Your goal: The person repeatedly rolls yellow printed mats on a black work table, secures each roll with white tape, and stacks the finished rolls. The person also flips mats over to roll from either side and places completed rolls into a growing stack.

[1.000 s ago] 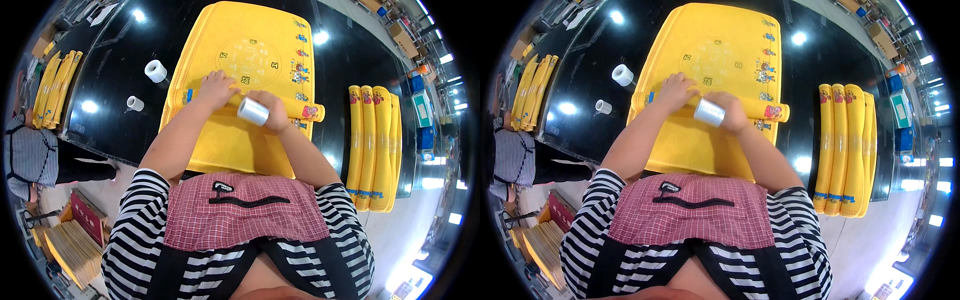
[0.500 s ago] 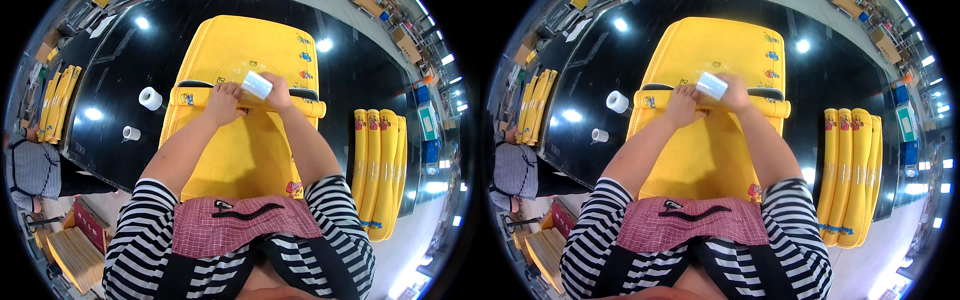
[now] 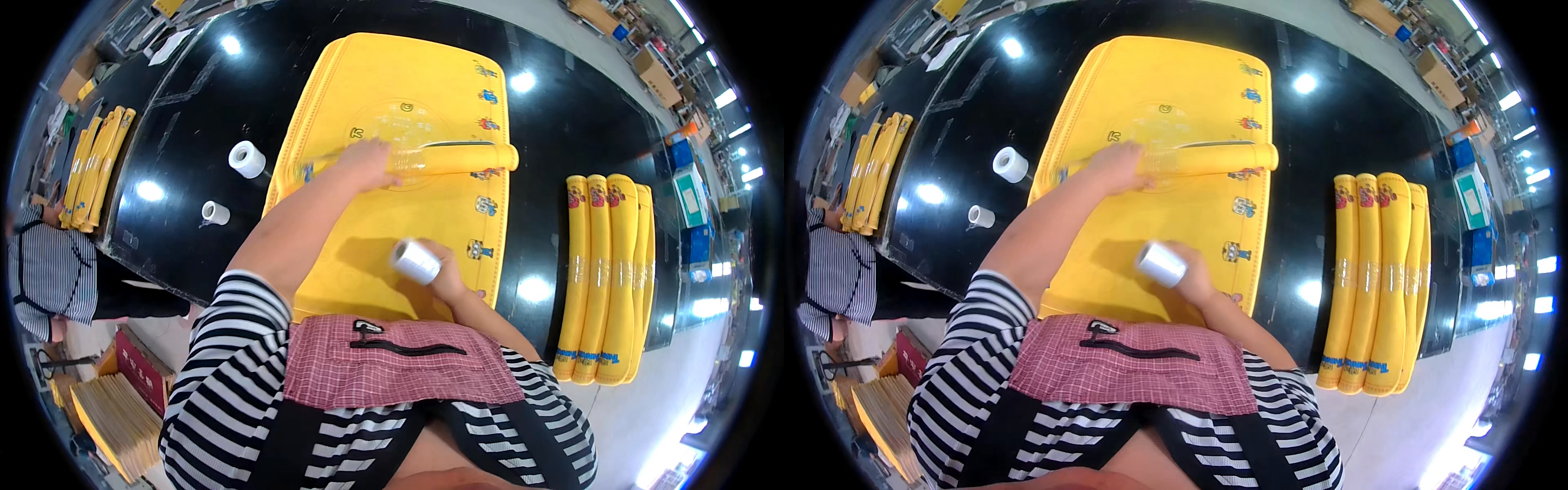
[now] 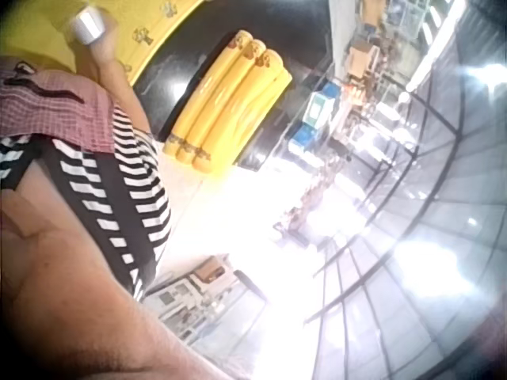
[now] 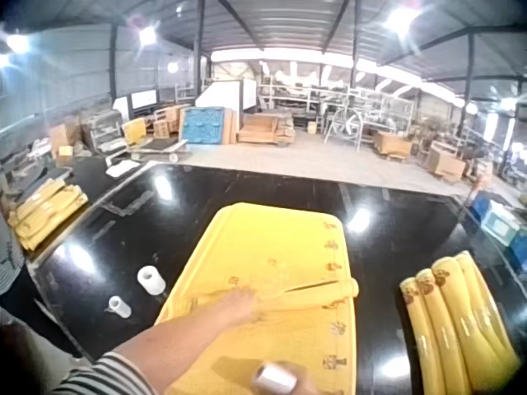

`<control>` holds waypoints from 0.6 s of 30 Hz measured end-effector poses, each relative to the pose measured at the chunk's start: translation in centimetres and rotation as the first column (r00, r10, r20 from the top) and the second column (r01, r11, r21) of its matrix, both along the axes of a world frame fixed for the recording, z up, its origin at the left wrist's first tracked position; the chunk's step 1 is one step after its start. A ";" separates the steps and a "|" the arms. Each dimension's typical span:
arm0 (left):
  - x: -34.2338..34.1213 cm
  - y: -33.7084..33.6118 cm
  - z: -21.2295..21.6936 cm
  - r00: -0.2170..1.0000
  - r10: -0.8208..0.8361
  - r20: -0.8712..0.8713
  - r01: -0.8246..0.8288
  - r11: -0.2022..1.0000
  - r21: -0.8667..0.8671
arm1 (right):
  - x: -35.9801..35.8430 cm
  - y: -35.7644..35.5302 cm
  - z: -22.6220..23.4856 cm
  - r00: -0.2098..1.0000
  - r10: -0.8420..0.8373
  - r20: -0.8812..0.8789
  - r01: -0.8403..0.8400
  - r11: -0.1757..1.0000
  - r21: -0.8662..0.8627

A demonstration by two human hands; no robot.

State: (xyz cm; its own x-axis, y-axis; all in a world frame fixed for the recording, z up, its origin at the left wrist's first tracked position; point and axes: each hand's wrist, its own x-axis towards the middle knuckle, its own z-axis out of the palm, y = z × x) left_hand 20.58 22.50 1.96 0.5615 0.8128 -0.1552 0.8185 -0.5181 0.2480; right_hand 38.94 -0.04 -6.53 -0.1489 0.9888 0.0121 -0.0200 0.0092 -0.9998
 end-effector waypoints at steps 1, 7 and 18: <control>0.4 -1.5 1.4 1.000 0.006 0.024 -0.003 0.991 -0.135 | 0.3 -0.2 1.9 0.991 -0.120 -0.060 0.117 0.992 -0.055; 3.3 -13.3 1.6 0.860 0.266 0.435 -0.051 0.894 -0.446 | 0.0 -0.1 5.9 0.656 -0.435 -0.616 0.171 0.881 -0.440; -3.6 -21.1 2.7 0.816 -0.211 0.538 0.373 0.904 -0.210 | 24.1 -7.0 19.1 0.701 -0.526 0.481 0.616 0.787 -0.037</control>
